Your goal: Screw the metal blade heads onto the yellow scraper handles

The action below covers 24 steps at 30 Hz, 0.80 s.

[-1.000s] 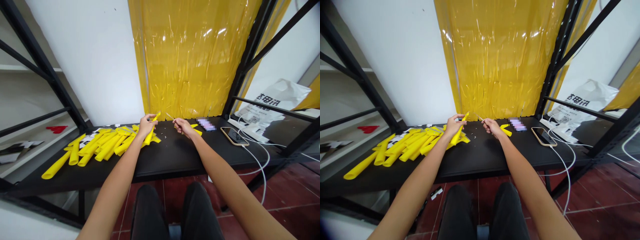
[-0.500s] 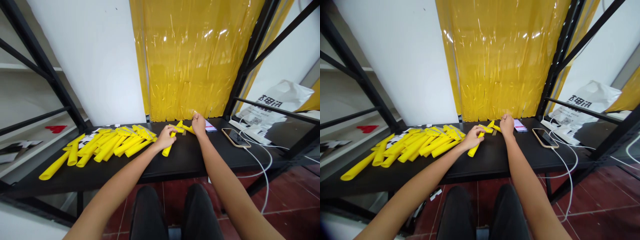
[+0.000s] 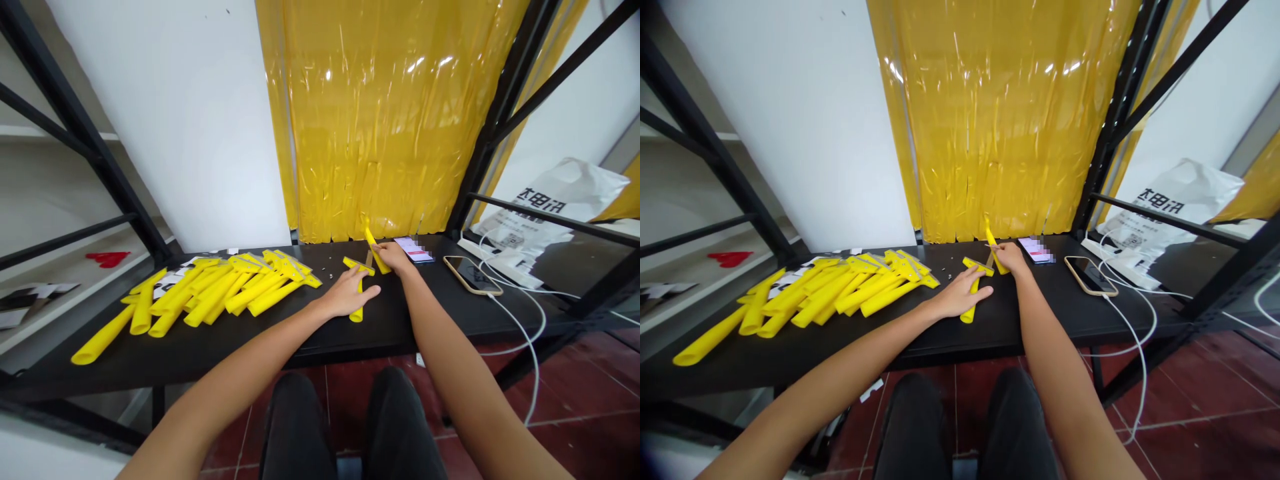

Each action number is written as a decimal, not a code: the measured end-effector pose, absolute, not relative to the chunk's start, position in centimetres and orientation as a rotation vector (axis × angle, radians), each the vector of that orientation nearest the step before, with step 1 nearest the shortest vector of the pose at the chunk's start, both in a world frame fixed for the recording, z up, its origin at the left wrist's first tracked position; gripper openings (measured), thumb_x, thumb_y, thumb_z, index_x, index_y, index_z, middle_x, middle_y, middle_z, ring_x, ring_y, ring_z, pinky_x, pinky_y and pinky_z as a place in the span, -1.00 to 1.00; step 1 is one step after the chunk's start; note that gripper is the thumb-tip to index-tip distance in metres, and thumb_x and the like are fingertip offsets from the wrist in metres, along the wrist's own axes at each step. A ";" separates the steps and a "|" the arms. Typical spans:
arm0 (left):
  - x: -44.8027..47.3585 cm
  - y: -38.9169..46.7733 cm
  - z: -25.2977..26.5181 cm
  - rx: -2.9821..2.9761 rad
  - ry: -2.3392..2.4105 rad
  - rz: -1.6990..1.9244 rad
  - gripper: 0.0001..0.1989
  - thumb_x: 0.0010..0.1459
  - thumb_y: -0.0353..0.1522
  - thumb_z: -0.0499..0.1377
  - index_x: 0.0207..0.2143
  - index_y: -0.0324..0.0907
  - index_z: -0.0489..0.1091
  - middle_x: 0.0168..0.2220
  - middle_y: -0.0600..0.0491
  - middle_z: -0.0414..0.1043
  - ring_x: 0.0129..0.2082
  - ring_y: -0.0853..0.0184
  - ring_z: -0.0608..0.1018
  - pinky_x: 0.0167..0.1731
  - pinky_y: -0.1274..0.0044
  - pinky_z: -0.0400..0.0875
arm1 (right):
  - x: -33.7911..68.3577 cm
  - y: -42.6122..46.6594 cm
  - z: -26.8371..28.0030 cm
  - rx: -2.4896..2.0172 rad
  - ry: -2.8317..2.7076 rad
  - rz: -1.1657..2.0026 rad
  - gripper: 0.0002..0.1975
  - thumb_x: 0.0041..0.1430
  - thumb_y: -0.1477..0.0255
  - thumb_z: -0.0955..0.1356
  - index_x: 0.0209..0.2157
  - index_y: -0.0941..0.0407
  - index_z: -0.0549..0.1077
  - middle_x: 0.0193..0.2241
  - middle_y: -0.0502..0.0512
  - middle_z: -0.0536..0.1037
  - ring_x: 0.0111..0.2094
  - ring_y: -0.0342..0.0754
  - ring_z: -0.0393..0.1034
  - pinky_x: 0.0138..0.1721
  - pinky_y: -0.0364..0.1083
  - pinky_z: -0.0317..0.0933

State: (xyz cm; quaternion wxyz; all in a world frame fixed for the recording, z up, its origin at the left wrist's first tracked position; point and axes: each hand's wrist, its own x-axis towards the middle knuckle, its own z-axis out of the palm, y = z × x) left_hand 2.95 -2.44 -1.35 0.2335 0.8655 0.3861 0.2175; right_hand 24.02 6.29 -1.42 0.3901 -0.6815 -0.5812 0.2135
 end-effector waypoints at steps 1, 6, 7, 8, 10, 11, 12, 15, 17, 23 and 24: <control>3.1 -2.7 -1.4 2.383 1.068 0.595 -0.29 0.29 0.07 -0.02 0.28 -0.20 0.24 0.38 -0.20 0.10 0.41 0.05 0.09 0.35 0.23 -0.03 | 23.9 6.4 -1.4 -1.629 -1.453 0.647 -0.64 0.27 0.22 0.29 -0.23 0.16 0.63 -0.28 0.21 0.64 -0.24 0.04 0.49 -0.20 -0.07 0.29; 3.1 -3.1 -1.1 2.425 1.319 0.824 -0.42 0.31 0.04 -0.05 0.08 -0.20 0.38 0.14 -0.21 0.36 0.15 0.03 0.45 0.12 0.24 0.32 | 22.9 6.3 -1.1 -1.118 -1.306 1.147 -0.65 0.15 0.18 0.39 -0.24 0.18 0.61 -0.39 0.11 0.59 -0.42 -0.08 0.35 -0.39 -0.14 0.21; 3.1 -3.0 -1.1 2.408 1.361 0.839 -0.47 0.30 0.03 -0.02 0.00 -0.18 0.41 0.03 -0.17 0.44 0.02 0.05 0.54 0.02 0.26 0.39 | 22.8 6.1 -1.0 -1.053 -1.289 1.181 -0.65 0.11 0.15 0.42 -0.27 0.16 0.62 -0.41 0.10 0.58 -0.41 -0.08 0.34 -0.37 -0.14 0.21; 3.0 -3.0 -1.1 2.383 1.362 0.827 -0.53 0.30 0.00 0.01 -0.07 -0.17 0.43 -0.09 -0.12 0.49 -0.11 0.09 0.58 -0.08 0.29 0.44 | 22.7 6.0 -0.9 -0.988 -1.267 1.204 -0.65 0.07 0.13 0.45 -0.29 0.14 0.62 -0.42 0.08 0.58 -0.39 -0.07 0.35 -0.35 -0.13 0.22; 3.1 -2.7 -1.2 2.341 1.227 0.777 -0.68 0.28 -0.11 0.06 -0.20 -0.15 0.46 -0.27 -0.02 0.53 -0.28 0.19 0.59 -0.20 0.38 0.45 | 22.7 5.6 -0.4 -0.869 -1.221 1.235 -0.65 0.01 0.10 0.48 -0.31 0.10 0.62 -0.42 0.06 0.57 -0.35 -0.05 0.36 -0.29 -0.11 0.24; 3.1 -2.6 -1.3 2.324 1.122 0.764 -0.74 0.27 -0.18 0.09 -0.23 -0.14 0.47 -0.31 0.01 0.54 -0.30 0.22 0.59 -0.21 0.41 0.44 | 22.7 5.3 -0.1 -0.822 -1.199 1.244 -0.65 0.00 0.10 0.49 -0.32 0.09 0.61 -0.42 0.05 0.57 -0.33 -0.04 0.36 -0.27 -0.10 0.24; 3.2 -2.3 -1.5 2.301 1.026 0.773 -0.80 0.24 -0.24 0.12 -0.24 -0.14 0.48 -0.31 0.02 0.56 -0.30 0.25 0.58 -0.21 0.44 0.44 | 22.6 5.0 0.2 -0.785 -1.180 1.251 -0.65 0.00 0.09 0.49 -0.32 0.09 0.61 -0.42 0.05 0.57 -0.32 -0.03 0.37 -0.27 -0.09 0.24; 3.2 -1.1 -1.5 2.125 0.938 0.951 -0.79 0.22 -0.28 0.15 -0.17 -0.16 0.50 -0.23 0.00 0.59 -0.23 0.27 0.58 -0.16 0.46 0.42 | 22.1 4.2 1.1 -0.727 -1.170 1.275 -0.63 0.02 0.08 0.48 -0.31 0.10 0.61 -0.47 0.04 0.54 -0.38 -0.04 0.36 -0.34 -0.09 0.22; 2.9 -0.1 -1.1 1.881 0.985 1.158 -0.71 0.27 -0.18 0.12 -0.13 -0.17 0.49 -0.19 -0.03 0.58 -0.19 0.26 0.58 -0.20 0.47 0.42 | 21.2 3.6 1.6 -0.710 -1.219 1.314 -0.62 0.03 0.06 0.48 -0.32 0.10 0.61 -0.54 0.01 0.48 -0.48 -0.08 0.30 -0.43 -0.10 0.18; 1.0 2.1 1.6 1.300 0.770 1.430 -0.62 0.20 -0.06 0.22 -0.22 -0.22 0.44 -0.27 -0.03 0.54 -0.29 0.31 0.57 -0.30 0.52 0.44 | 16.2 1.8 1.8 -0.783 -1.591 1.400 -0.55 0.09 -0.01 0.44 -0.38 0.12 0.57 -0.63 -0.06 0.35 -0.63 -0.19 0.10 -0.58 -0.15 0.04; 0.7 2.3 1.9 1.238 0.776 1.460 -0.65 0.19 -0.09 0.25 -0.25 -0.22 0.42 -0.33 0.00 0.52 -0.33 0.34 0.56 -0.30 0.53 0.44 | 15.6 1.6 1.6 -0.819 -1.659 1.393 -0.52 0.14 -0.05 0.39 -0.36 0.13 0.57 -0.66 -0.08 0.31 -0.65 -0.19 0.08 -0.59 -0.15 0.04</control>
